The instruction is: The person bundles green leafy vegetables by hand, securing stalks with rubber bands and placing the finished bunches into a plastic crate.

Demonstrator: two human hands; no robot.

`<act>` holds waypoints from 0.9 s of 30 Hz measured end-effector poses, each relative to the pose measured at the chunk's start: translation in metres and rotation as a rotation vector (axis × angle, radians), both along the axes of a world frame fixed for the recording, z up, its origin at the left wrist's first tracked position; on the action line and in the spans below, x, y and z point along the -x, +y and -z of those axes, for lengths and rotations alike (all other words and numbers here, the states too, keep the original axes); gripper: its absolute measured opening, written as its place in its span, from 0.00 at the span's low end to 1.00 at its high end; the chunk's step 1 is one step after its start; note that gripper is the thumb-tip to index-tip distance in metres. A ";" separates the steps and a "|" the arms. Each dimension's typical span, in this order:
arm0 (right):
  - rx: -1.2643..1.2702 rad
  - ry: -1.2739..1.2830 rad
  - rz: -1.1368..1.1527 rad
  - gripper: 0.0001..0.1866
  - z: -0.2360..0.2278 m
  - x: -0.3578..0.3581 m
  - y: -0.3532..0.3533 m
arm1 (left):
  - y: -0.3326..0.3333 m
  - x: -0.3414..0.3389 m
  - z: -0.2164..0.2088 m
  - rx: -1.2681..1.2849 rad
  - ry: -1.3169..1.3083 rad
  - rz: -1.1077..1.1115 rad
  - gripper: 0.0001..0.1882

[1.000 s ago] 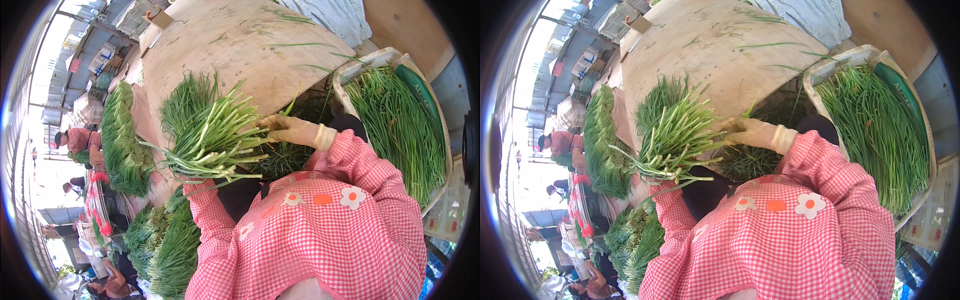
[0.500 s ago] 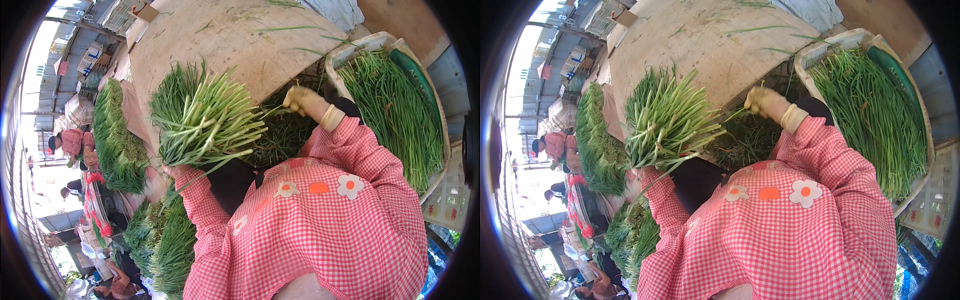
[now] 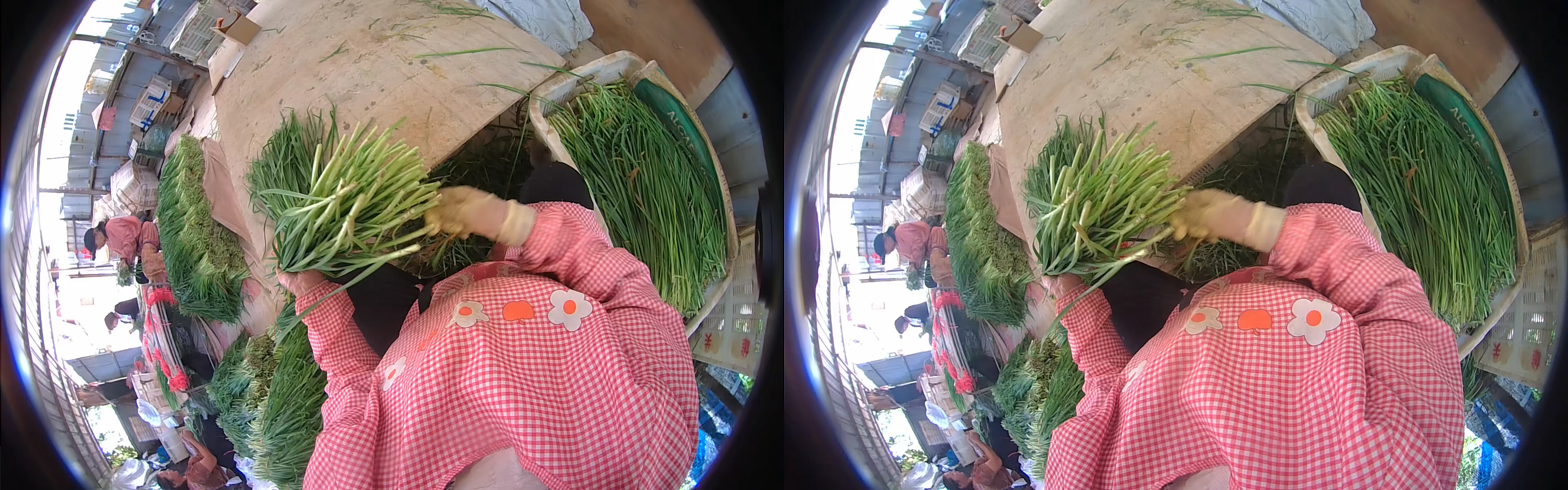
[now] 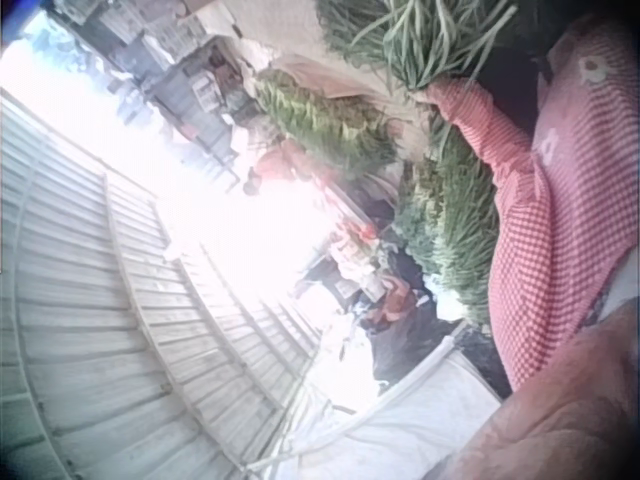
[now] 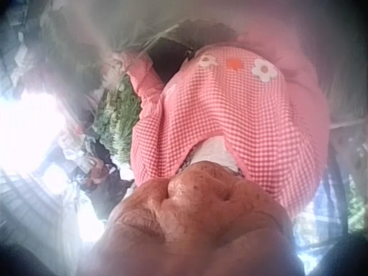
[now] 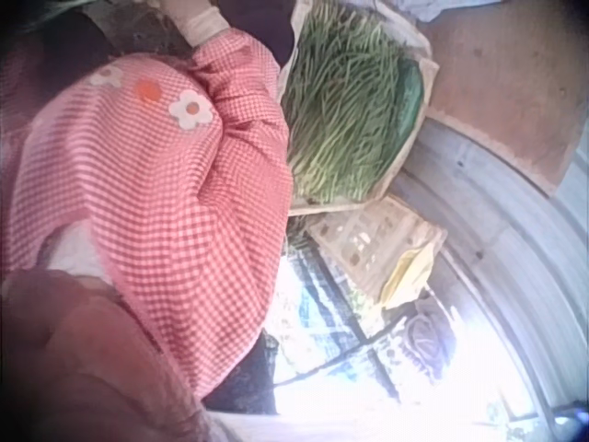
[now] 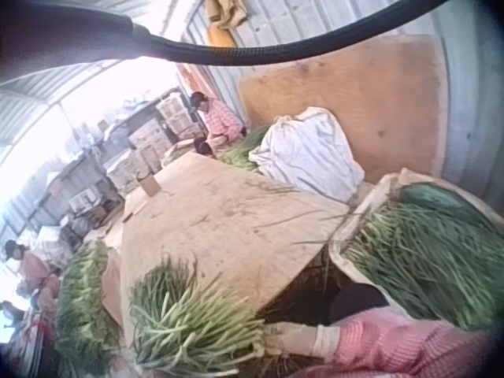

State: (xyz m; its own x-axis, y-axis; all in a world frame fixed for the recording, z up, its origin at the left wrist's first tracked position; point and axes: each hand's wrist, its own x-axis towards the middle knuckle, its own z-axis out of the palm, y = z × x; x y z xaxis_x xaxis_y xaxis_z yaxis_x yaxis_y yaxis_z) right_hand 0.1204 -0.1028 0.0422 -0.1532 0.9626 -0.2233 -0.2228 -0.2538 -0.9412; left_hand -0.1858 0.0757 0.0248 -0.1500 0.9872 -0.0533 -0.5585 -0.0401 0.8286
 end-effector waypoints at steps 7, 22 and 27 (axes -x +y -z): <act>-0.175 0.610 0.527 0.13 -0.007 -0.078 -0.021 | 0.012 0.009 0.025 0.010 0.083 -0.044 0.17; -0.525 -0.442 0.225 0.12 -0.032 -0.022 0.021 | -0.025 -0.026 -0.002 -0.104 0.236 0.016 0.11; -0.440 0.841 0.006 0.11 -0.039 -0.095 -0.009 | -0.024 -0.015 -0.002 -0.214 0.558 -0.106 0.16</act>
